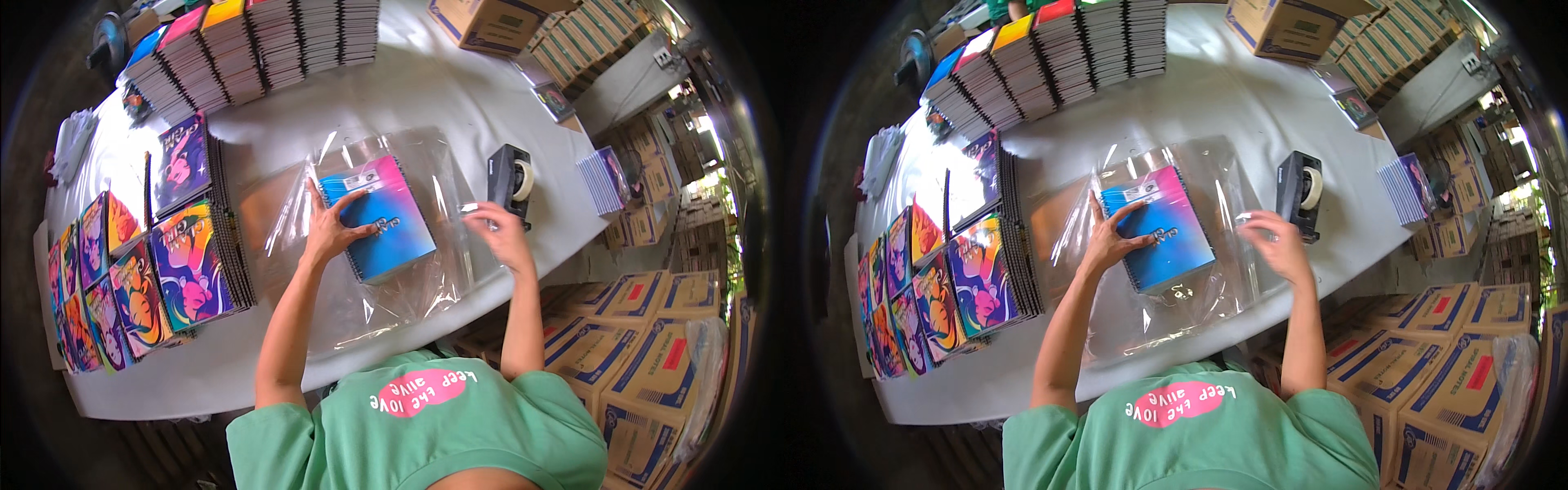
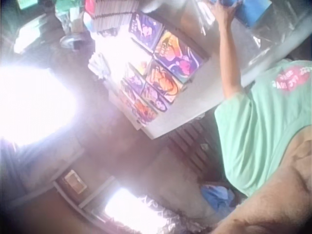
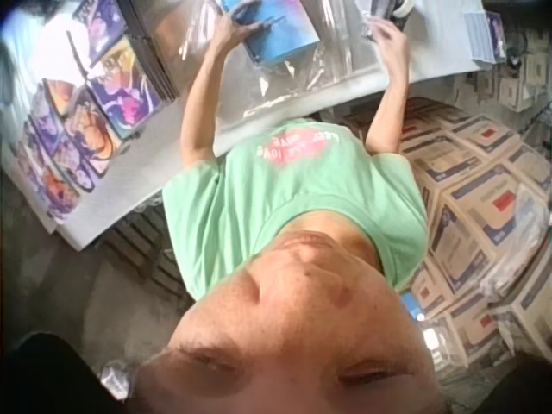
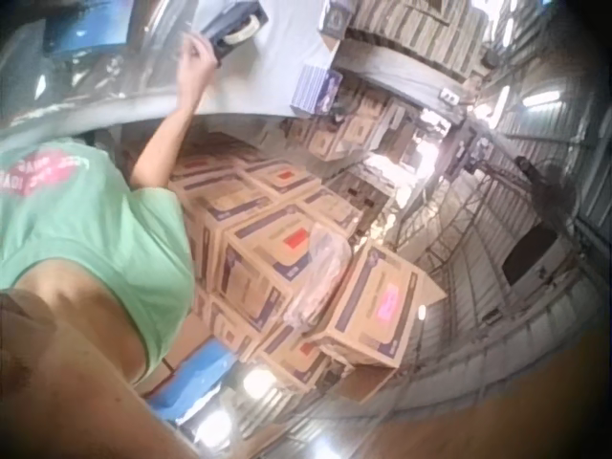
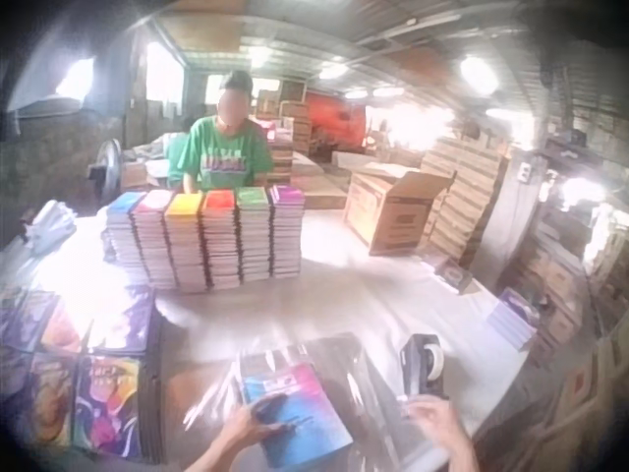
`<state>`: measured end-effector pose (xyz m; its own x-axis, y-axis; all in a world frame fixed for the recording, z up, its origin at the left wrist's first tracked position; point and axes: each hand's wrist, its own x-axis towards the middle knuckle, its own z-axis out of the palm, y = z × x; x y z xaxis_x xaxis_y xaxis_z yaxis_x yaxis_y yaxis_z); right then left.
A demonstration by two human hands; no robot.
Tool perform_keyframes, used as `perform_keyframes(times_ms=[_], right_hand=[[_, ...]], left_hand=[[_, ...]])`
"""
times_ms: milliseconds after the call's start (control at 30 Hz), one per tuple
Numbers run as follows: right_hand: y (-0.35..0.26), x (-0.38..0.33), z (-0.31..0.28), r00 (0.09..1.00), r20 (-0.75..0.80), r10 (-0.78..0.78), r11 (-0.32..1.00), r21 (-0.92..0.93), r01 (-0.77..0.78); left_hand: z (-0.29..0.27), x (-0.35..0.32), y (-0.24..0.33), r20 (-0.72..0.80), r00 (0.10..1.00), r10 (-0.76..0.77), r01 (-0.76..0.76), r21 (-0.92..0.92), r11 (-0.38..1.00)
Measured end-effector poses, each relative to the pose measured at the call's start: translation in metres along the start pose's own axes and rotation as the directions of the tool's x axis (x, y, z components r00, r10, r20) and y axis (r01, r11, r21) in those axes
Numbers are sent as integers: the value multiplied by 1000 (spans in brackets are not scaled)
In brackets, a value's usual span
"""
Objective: The person places a stack of notebooks into a plastic bag, folds the excess plastic over, and secures it with pieces of tape from a dispenser.
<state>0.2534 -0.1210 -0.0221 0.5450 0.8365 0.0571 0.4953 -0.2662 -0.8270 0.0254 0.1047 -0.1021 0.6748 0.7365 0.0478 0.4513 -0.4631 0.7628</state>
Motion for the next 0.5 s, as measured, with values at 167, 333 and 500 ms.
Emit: perform_keyframes(times_ms=[167, 333, 500], right_hand=[[-58, 92, 94, 836, 549, 6, 952, -258, 163], [-65, 129, 131, 709, 679, 189, 848, -477, 231], [-73, 120, 138, 871, 439, 220, 596, -768, 236]], left_hand=[[-4, 2, 6, 62, 998, -21, 24, -45, 999], [6, 1, -3, 37, 999, -20, 22, -31, 999], [2, 1, 0, 63, 996, -58, 61, -43, 997]])
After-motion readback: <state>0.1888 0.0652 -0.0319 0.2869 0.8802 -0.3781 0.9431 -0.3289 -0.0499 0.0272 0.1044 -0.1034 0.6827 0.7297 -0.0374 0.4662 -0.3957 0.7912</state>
